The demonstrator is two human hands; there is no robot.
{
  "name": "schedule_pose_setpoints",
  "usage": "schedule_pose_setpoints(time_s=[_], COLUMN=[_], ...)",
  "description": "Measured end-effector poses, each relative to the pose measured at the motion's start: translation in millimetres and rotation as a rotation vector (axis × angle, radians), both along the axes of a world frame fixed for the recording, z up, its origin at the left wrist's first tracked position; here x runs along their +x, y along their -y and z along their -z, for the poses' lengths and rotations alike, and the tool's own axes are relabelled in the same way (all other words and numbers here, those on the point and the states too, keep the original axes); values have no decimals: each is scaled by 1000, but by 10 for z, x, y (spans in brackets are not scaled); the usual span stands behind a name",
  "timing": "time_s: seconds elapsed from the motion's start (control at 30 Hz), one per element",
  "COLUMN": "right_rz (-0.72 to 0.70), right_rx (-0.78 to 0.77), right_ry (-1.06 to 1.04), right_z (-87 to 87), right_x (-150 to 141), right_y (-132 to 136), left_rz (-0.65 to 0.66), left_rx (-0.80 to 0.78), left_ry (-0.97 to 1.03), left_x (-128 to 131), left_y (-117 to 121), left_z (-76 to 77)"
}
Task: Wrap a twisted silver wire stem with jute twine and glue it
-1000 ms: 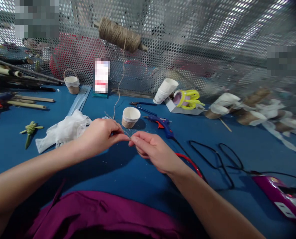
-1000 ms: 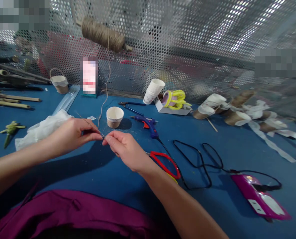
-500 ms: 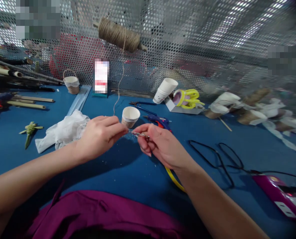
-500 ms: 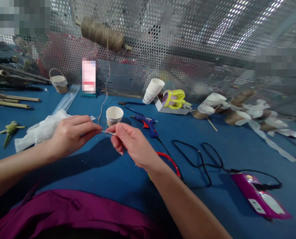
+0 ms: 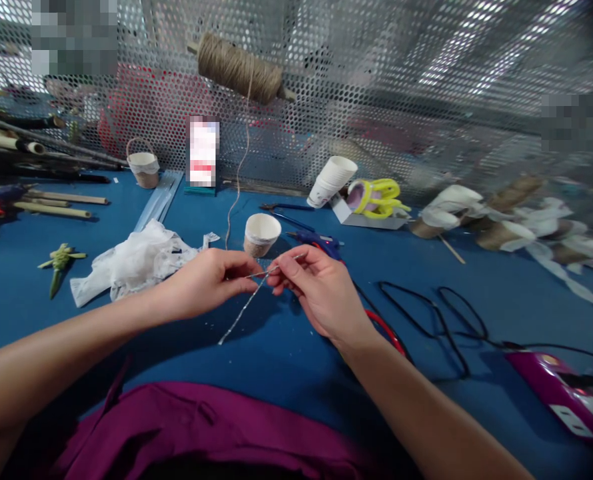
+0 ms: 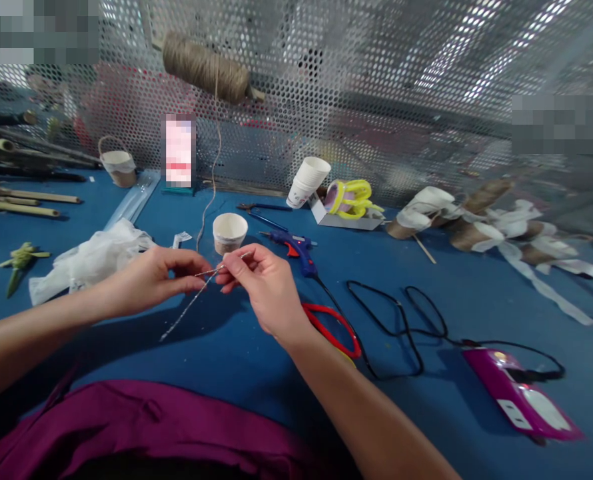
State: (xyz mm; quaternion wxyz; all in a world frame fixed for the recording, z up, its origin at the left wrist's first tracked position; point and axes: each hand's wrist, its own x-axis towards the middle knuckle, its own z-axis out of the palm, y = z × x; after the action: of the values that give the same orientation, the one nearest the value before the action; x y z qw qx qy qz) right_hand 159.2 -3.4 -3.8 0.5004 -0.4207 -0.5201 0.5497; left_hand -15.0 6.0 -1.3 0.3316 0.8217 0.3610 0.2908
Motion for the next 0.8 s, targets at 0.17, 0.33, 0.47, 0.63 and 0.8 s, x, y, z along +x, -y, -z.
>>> schedule_pose_setpoints(time_s=[0.17, 0.33, 0.47, 0.63, 0.8], right_rz=[57, 5, -21, -19, 7], right_rx=[15, -71, -194, -185, -82], right_ry=[43, -83, -245, -290, -207], right_z=[33, 15, 16, 26, 17], right_x=[-15, -45, -61, -80, -83], right_y=[11, 54, 49, 51, 65], left_rz=[-94, -85, -80, -110, -96], left_rx=[575, 755, 841, 816, 598], left_ry=[-135, -125, -138, -99, 23], left_x=[37, 33, 37, 38, 34], left_y=[62, 64, 71, 74, 72], left_z=[92, 85, 62, 96, 81])
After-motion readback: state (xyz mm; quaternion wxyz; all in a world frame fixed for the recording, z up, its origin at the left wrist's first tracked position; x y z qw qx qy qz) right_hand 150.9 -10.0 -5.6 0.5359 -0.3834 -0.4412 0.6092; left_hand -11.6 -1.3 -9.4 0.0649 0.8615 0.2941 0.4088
